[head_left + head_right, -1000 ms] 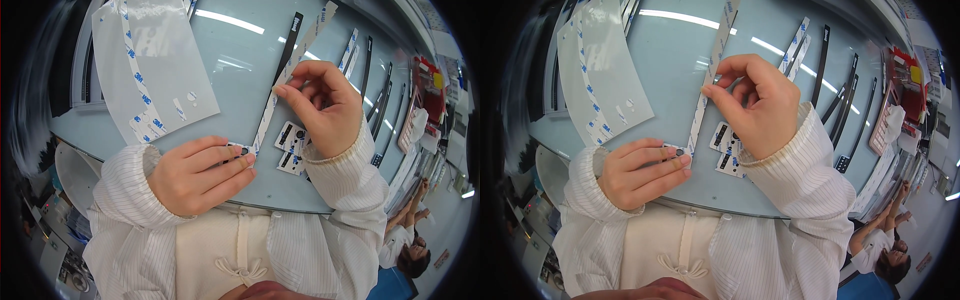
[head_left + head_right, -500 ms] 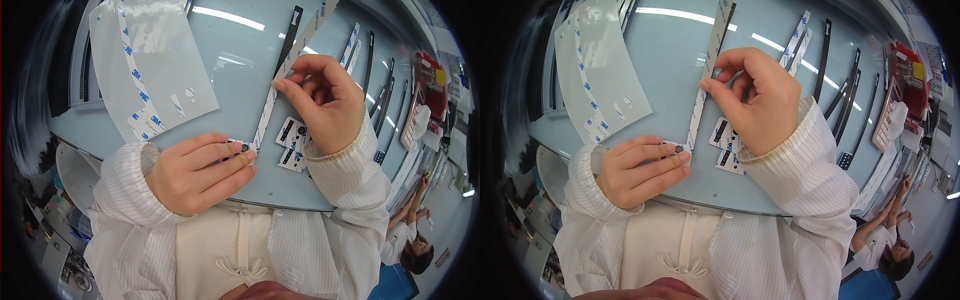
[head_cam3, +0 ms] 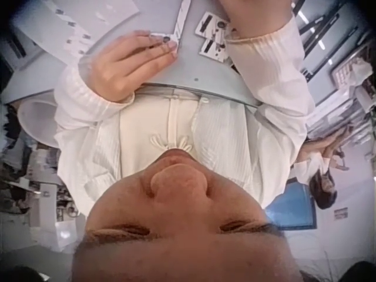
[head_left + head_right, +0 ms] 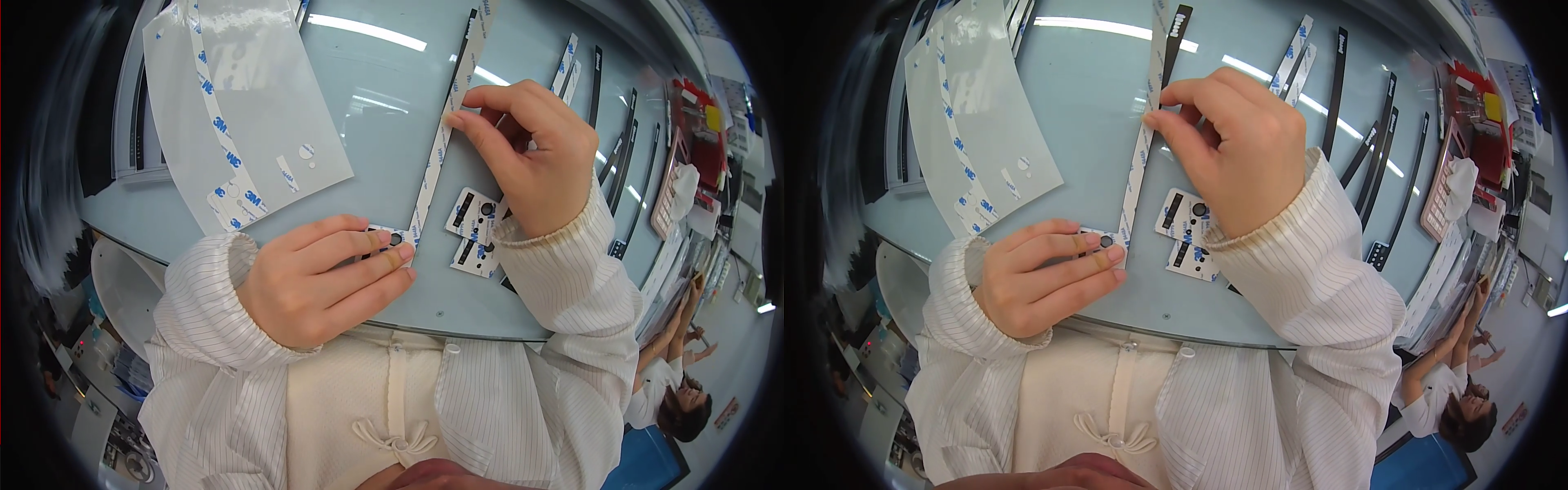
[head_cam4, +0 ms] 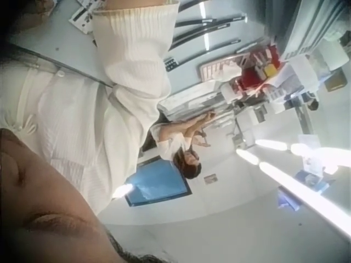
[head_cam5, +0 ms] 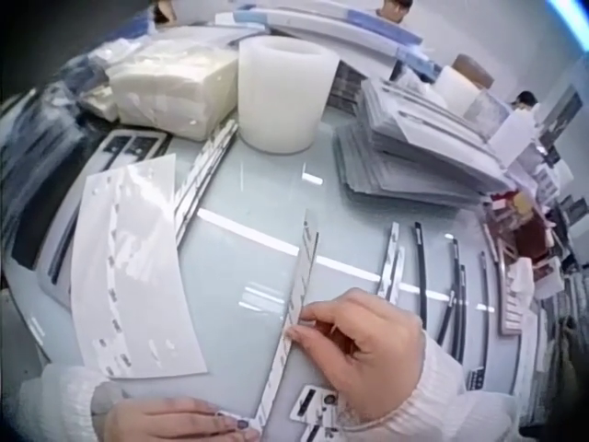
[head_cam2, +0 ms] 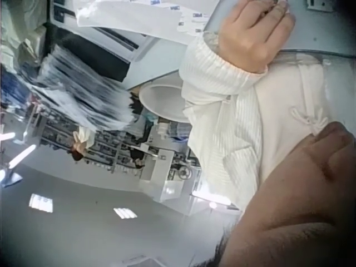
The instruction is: Applying adhesive strips to small electronic components at a workbench.
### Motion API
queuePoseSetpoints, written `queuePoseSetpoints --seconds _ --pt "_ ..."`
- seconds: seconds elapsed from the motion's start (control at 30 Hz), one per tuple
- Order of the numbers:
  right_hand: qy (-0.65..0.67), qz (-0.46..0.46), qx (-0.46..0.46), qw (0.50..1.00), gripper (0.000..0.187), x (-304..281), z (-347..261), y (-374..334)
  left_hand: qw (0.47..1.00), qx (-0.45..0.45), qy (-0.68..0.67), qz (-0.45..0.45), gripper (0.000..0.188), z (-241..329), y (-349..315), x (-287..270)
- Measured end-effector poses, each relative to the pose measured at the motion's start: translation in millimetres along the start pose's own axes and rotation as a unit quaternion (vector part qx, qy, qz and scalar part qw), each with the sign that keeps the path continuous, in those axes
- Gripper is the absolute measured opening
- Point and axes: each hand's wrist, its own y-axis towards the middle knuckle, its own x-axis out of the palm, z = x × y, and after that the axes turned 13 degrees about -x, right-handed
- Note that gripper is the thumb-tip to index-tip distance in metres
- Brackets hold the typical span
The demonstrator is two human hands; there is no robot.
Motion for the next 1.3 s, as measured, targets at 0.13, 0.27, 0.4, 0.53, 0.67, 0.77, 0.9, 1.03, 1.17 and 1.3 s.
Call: queuePoseSetpoints --seconds 0.13,0.27,0.4,0.53,0.67,0.77,0.9,1.03,1.17,1.3 --pt "-0.022 -0.014 -0.012 1.000 0.010 -2 2 2 1.000 -0.001 -0.008 0.001 0.027 0 -1 0" --pt "-0.071 -0.011 -0.021 0.997 0.010 -2 4 4 1.000 0.001 -0.009 0.005 0.027 0 -1 1" --pt "-0.072 -0.008 -0.026 0.997 0.010 -3 10 8 1.000 0.004 -0.013 0.011 0.028 -2 -2 2" --pt "-0.068 -0.004 -0.012 0.998 0.009 -1 16 14 1.000 0.000 -0.014 0.007 0.028 -2 -2 0" --pt "-0.076 -0.009 0.018 0.997 0.011 0 19 19 1.000 -0.003 -0.018 0.003 0.028 -1 -2 0" --pt "-0.087 0.003 0.020 0.996 0.013 1 24 21 1.000 -0.003 -0.021 0.007 0.027 0 0 -1" --pt "-0.133 0.017 0.012 0.991 0.015 -1 26 20 0.999 -0.007 -0.027 0.016 0.026 0 0 2" --pt "-0.157 -0.026 -0.034 0.987 0.022 -12 16 13 1.000 -0.015 -0.018 0.012 0.020 0 -1 2" --pt "-0.269 -0.073 -0.141 0.950 0.031 -11 16 7 1.000 -0.011 -0.015 0.004 0.021 -1 -1 1" --pt "-0.313 -0.072 -0.144 0.936 0.029 -8 26 14 1.000 -0.007 -0.014 0.001 0.022 -2 -2 1"
